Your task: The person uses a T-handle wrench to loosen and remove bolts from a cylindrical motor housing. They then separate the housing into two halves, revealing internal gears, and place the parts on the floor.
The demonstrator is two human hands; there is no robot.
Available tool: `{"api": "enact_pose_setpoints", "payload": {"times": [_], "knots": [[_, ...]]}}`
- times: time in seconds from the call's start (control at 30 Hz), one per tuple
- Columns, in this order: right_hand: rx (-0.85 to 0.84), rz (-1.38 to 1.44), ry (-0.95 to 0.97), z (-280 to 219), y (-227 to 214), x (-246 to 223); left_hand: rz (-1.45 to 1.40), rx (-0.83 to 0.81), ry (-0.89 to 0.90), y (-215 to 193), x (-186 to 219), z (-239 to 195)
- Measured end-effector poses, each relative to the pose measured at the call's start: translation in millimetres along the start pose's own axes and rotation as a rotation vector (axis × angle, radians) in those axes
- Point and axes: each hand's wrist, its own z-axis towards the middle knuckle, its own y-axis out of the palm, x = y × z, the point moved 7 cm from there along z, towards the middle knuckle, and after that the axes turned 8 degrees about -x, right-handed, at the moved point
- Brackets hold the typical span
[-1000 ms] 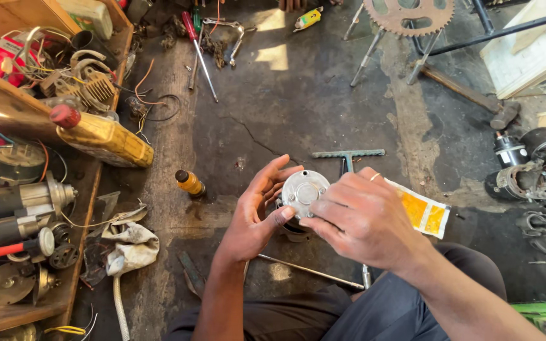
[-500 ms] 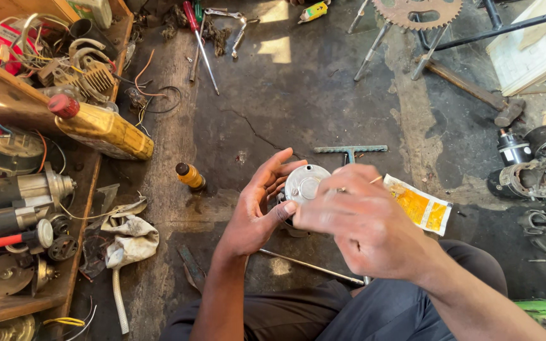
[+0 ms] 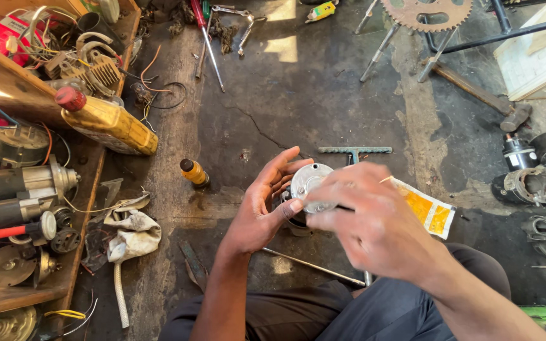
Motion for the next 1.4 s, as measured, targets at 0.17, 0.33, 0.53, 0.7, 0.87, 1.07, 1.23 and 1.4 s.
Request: {"api": "enact_pose_setpoints", "payload": {"times": [0.17,0.33,0.53,0.7,0.87,1.07,1.23,1.4], "knots": [[-0.018,-0.091,0.202,-4,4,8,-0.002,-0.007,0.009,0,1,0],[-0.034,-0.081,-0.02,-3,5,-8,0.023,-0.002,0.017,-1,2,0],[-0.068,-0.089,-0.002,0,7,-8,0.036,-0.001,0.029,-2,-1,-2],[-0.005,-0.141,-0.042,-1,3,-12,0.026,0.0,0.017,-3,-4,-2],[-0.06,-0.052,0.03,-1,4,-1,0.037,-0.005,0.03,-4,-3,-2],[-0.067,0.004,0.087,1,2,8,0.032,-0.005,0.021,-4,-4,-1],[-0.074,0.051,-0.069,4,2,-4,0.036,-0.005,0.023,-5,-4,-2],[-0.1,-0.008,0.11,3,6,7,0.001,-0.014,0.034,-4,-6,-2]]}}
